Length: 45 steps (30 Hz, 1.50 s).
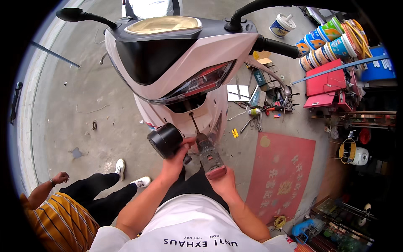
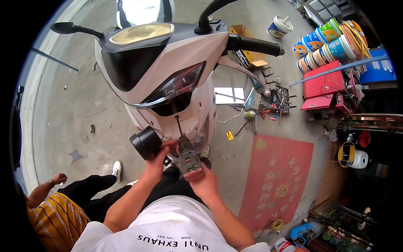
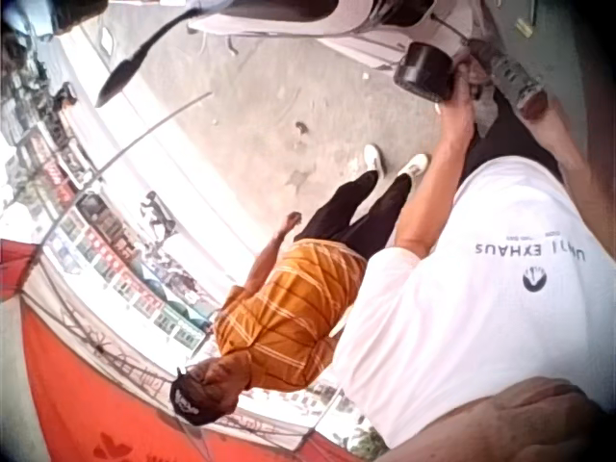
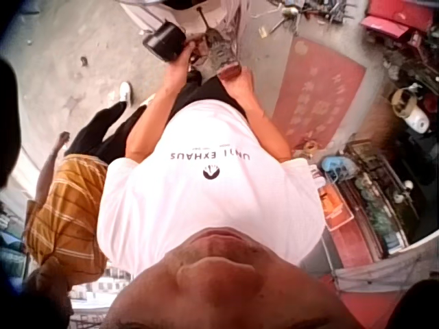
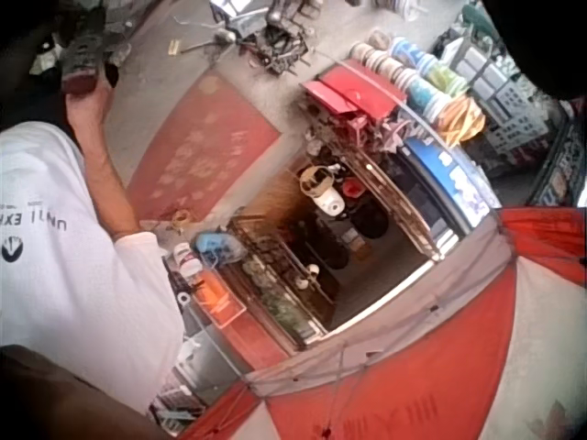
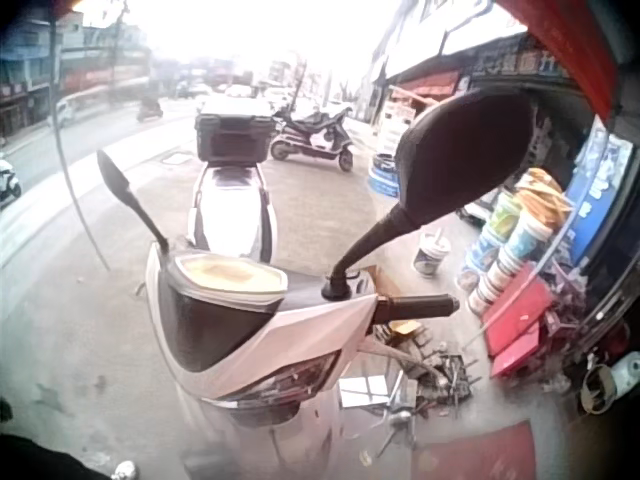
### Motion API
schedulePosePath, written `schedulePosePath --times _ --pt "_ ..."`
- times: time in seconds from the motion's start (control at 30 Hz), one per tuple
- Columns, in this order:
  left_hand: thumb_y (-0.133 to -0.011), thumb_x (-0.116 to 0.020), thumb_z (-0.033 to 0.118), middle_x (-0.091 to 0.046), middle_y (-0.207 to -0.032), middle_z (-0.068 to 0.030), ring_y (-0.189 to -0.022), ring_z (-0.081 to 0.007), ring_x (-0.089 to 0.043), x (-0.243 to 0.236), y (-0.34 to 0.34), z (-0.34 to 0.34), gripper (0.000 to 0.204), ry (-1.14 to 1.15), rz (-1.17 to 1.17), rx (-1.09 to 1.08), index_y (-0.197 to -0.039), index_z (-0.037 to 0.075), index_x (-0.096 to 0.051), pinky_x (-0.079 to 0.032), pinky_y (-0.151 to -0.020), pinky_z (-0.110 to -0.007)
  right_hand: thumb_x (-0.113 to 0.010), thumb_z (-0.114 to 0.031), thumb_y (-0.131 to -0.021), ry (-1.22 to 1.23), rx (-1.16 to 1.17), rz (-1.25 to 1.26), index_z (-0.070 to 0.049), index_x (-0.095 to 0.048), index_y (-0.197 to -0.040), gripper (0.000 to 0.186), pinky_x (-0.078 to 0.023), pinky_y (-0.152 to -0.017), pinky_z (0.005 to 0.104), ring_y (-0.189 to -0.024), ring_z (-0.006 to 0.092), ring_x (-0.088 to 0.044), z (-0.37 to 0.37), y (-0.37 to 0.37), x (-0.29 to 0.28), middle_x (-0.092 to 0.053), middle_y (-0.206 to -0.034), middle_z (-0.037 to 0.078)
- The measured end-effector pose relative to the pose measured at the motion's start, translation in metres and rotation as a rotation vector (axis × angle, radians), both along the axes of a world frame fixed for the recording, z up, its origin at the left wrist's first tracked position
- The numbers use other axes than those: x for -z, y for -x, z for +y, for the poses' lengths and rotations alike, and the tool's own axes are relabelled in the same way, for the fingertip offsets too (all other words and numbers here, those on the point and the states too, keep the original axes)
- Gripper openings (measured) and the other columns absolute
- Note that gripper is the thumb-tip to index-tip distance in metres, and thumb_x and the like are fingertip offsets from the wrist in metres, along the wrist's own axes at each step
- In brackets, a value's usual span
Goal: The person works on a scooter's handlebar and front fairing area. They use a screwdriver to remove screws, then a power drill to remove and reinstall a front cover. They handle a small black cylindrical component with wires, connecting it to the scooter's wiring.
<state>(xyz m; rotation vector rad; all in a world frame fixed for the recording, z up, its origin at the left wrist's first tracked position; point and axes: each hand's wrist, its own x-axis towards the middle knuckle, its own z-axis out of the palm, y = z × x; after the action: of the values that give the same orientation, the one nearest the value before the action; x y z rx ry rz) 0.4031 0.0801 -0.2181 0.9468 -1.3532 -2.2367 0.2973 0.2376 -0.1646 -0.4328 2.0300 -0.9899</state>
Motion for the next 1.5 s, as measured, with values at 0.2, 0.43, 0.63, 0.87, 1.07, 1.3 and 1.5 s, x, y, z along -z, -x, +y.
schedulePosePath --times 0.2,0.43,0.63,0.87,1.07,1.3,1.5 --pt "-0.073 -0.071 0.018 -0.064 -0.108 -0.0139 -0.103 -0.0287 -0.061 -0.075 0.027 -0.004 0.033 0.814 0.389 0.352 -0.102 0.003 -0.064 -0.043 -0.099 -0.042 -0.069 -0.015 -0.088 -0.056 -0.298 0.424 -0.006 -0.059 -0.115 0.03 -0.047 -0.093 0.0376 -0.114 0.022 -0.059 0.022 -0.017 0.046 -0.063 -0.118 0.012" --pt "-0.064 -0.068 0.019 -0.061 -0.072 -0.0072 -0.075 -0.025 -0.062 -0.065 0.062 0.029 0.033 0.939 0.279 0.3 -0.091 0.001 -0.06 -0.047 -0.081 -0.035 -0.07 -0.014 -0.087 0.046 0.01 0.149 -0.006 -0.06 -0.116 0.032 -0.048 -0.092 0.0371 -0.112 0.0223 -0.06 0.011 -0.026 0.031 -0.064 -0.116 0.012" --pt "-0.061 -0.071 0.021 -0.059 -0.071 -0.0056 -0.072 -0.0228 -0.062 -0.067 0.066 0.018 0.04 0.874 0.274 0.346 -0.094 0.002 -0.06 -0.046 -0.08 -0.035 -0.07 -0.014 -0.085 0.003 0.06 0.094 -0.006 -0.06 -0.116 0.033 -0.048 -0.091 0.0367 -0.11 0.0224 -0.061 0.016 -0.029 0.028 -0.065 -0.115 0.011" --pt "-0.061 -0.07 0.019 -0.06 -0.072 -0.0054 -0.075 -0.0224 -0.063 -0.069 0.065 0.02 0.041 0.786 0.293 0.356 -0.096 0.0 -0.06 -0.046 -0.084 -0.036 -0.071 -0.013 -0.084 -0.026 0.088 0.058 -0.006 -0.06 -0.116 0.034 -0.049 -0.089 0.0362 -0.107 0.0227 -0.062 0.023 -0.024 0.024 -0.066 -0.113 0.011" --pt "-0.058 -0.068 0.017 -0.063 -0.078 -0.0058 -0.078 -0.0228 -0.064 -0.071 0.062 0.017 0.042 0.727 0.315 0.361 -0.096 0.0 -0.059 -0.046 -0.092 -0.038 -0.072 -0.012 -0.083 -0.03 0.071 0.038 -0.006 -0.06 -0.116 0.035 -0.049 -0.088 0.0358 -0.105 0.0228 -0.063 0.024 -0.021 0.024 -0.066 -0.111 0.011" --pt "-0.059 -0.071 0.015 -0.063 -0.08 -0.0066 -0.077 -0.0228 -0.064 -0.066 0.062 0.026 0.044 0.772 0.314 0.359 -0.098 0.0 -0.058 -0.047 -0.089 -0.038 -0.072 -0.011 -0.081 -0.029 0.069 0.042 -0.006 -0.061 -0.116 0.037 -0.05 -0.086 0.0353 -0.102 0.0231 -0.065 0.032 -0.022 0.021 -0.067 -0.109 0.011" --pt "-0.064 -0.069 0.017 -0.064 -0.079 -0.0048 -0.074 -0.0227 -0.064 -0.069 0.063 0.027 0.032 0.764 0.242 0.346 -0.092 0.005 -0.062 -0.047 -0.085 -0.042 -0.073 -0.01 -0.08 -0.006 0.021 0.042 -0.006 -0.061 -0.116 0.038 -0.051 -0.085 0.0349 -0.1 0.0232 -0.066 0.033 -0.014 0.023 -0.068 -0.107 0.011"
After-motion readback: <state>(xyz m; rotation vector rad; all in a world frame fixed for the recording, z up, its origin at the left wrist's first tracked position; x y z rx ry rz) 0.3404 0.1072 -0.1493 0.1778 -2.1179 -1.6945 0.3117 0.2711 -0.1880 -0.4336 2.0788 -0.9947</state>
